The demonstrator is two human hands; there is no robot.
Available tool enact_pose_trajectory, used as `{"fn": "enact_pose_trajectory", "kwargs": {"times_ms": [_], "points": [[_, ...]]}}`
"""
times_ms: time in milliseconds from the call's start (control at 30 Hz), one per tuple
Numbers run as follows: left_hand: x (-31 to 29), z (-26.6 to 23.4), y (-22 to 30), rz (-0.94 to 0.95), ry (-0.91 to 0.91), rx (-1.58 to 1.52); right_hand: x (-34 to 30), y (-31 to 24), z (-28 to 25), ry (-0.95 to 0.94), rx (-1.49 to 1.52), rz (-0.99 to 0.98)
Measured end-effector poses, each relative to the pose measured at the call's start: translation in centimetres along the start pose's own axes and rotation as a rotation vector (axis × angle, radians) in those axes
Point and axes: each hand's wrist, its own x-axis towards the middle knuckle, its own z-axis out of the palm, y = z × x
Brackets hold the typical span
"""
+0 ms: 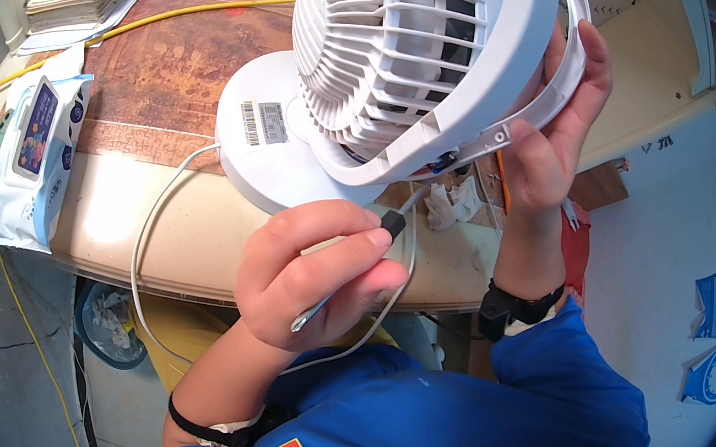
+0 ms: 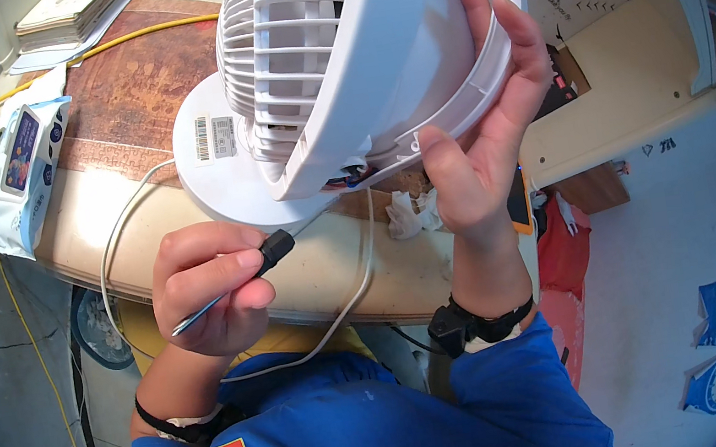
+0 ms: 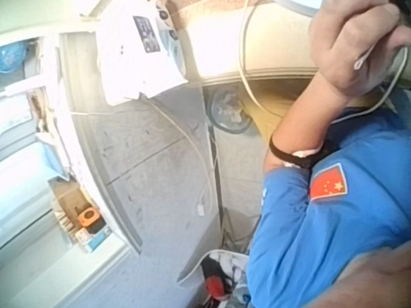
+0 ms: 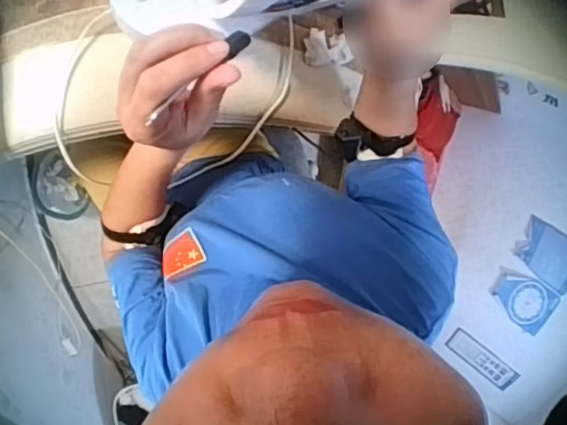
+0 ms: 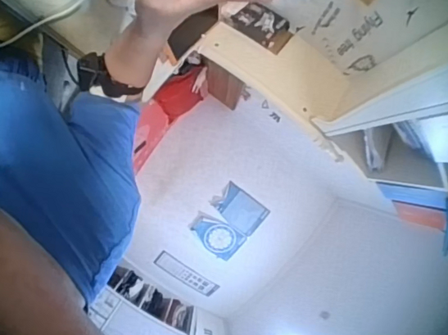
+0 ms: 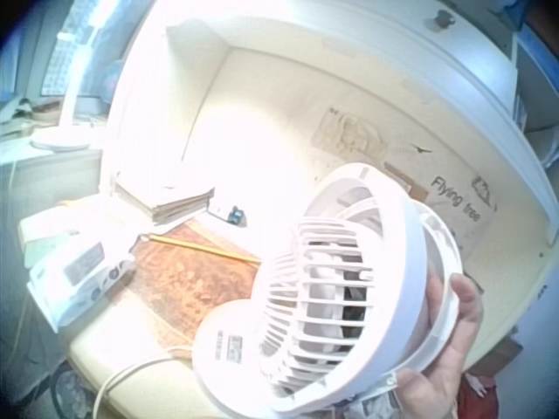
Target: The person disassembles a white desk fan using a screwdriver to remove screws from the casing and then prying the front grill off by hand.
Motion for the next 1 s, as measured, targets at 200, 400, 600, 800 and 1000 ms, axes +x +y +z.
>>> {"fn": "enact_pose_trajectory", "kwargs": {"times_ms": [200,400,600,800,1000], "points": [[0.1,0.2,-0.2,0.017,-0.01,0.068,-0.1,0.2,-0.2,-0.005,-0.001,0.001],[0.2,0.7,-0.2,0.025,-0.035,0.131,0.0,0.5,-0.4,-0.034,-0.018,-0.029],[0.4,0.9,0.0,-0.006,-0.003,0.086,0.0,0.6,-0.5,-0.053,-0.012,-0.043],[-0.2,0.8,-0.3,-0.08,0.034,0.017,0.0,0.6,-0.6,-0.061,0.0,-0.052],[-1.1,0.4,-0.1,-0.133,0.082,-0.032,0.0,0.7,-0.4,-0.067,0.011,-0.059]]}}
